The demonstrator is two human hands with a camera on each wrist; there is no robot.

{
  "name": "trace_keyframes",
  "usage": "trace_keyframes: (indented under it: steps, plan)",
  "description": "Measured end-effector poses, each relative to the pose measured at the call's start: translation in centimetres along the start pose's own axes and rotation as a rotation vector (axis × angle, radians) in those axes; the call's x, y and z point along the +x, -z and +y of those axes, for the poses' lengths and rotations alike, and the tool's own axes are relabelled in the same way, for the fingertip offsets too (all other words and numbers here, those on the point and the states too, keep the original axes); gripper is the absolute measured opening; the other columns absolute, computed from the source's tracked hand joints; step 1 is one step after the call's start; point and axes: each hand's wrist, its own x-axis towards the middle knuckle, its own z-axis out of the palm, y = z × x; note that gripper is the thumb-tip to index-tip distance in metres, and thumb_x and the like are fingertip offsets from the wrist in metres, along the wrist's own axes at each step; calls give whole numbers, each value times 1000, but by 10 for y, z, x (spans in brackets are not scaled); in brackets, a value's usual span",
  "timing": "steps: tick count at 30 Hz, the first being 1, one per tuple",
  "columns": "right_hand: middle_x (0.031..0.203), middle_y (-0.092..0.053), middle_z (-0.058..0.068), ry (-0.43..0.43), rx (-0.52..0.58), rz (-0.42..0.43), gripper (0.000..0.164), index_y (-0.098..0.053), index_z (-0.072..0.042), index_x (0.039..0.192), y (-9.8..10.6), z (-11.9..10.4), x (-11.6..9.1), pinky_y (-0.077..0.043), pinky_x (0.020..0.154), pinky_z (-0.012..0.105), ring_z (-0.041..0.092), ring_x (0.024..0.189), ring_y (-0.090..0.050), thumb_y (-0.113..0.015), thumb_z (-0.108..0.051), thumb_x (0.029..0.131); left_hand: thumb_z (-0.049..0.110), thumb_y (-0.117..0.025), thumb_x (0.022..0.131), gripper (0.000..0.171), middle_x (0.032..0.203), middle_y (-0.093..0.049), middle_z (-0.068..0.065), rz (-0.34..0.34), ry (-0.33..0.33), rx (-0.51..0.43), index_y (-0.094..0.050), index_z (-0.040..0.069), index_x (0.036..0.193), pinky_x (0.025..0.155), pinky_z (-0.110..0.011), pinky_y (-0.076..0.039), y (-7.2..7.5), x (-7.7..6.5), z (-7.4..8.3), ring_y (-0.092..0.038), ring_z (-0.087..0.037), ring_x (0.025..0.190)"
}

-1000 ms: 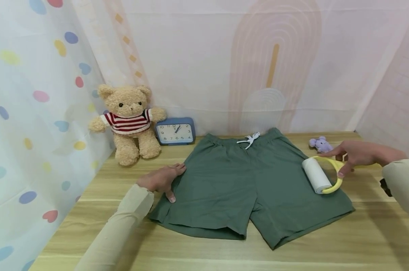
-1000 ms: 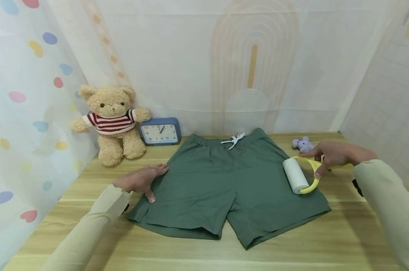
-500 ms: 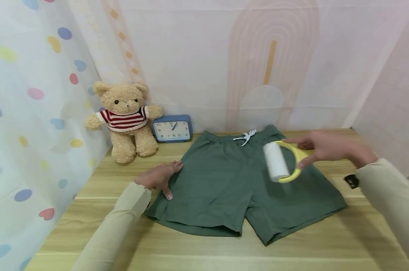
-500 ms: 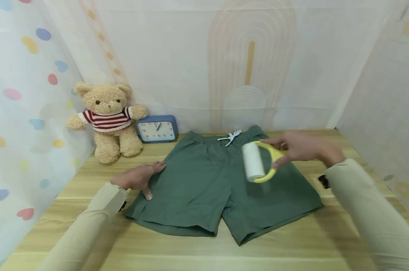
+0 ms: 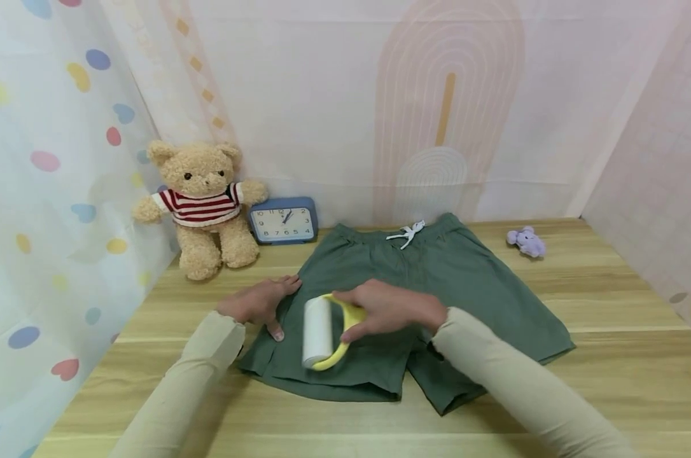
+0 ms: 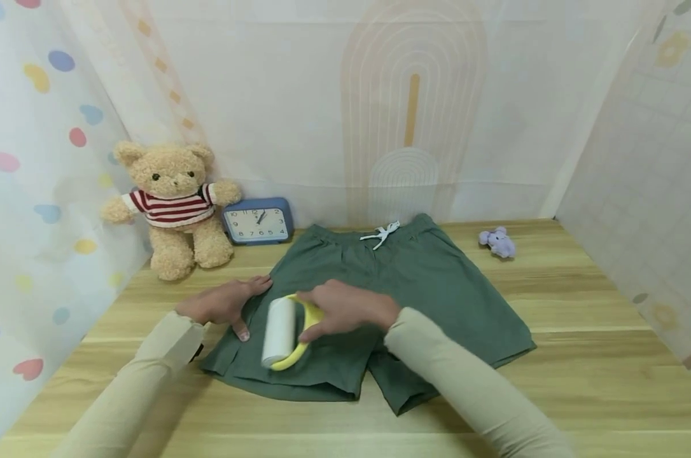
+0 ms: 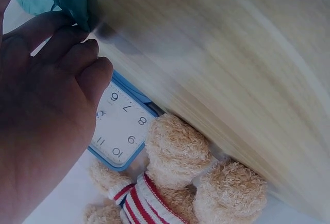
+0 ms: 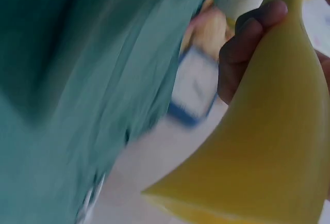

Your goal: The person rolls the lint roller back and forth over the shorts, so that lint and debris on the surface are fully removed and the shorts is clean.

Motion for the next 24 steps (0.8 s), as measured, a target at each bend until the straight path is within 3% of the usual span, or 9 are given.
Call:
trace_keyframes:
  steps: [7, 24]
  plan:
    - [63, -37, -8, -12, -4, -63, 78, -39, -7, 155, -19, -24, 25, -28, 55, 21, 7, 56, -33, -71, -43, 93, 22, -94, 63, 115, 165, -23, -24, 18, -13, 15, -31, -2, 156, 120, -59, -31, -2, 0, 3, -26, -45, 151]
    - [67, -42, -6, -37, -19, -90, 75, -40, -9, 155, -25, -23, 31, -31, 56, 19, 9, 60, -39, -69, -43, 94, 22, -95, 62, 116, 164, -24, -27, 21, -29, 30, -31, -5, 155, 121, -62, -29, 0, -2, 2, -26, -47, 151]
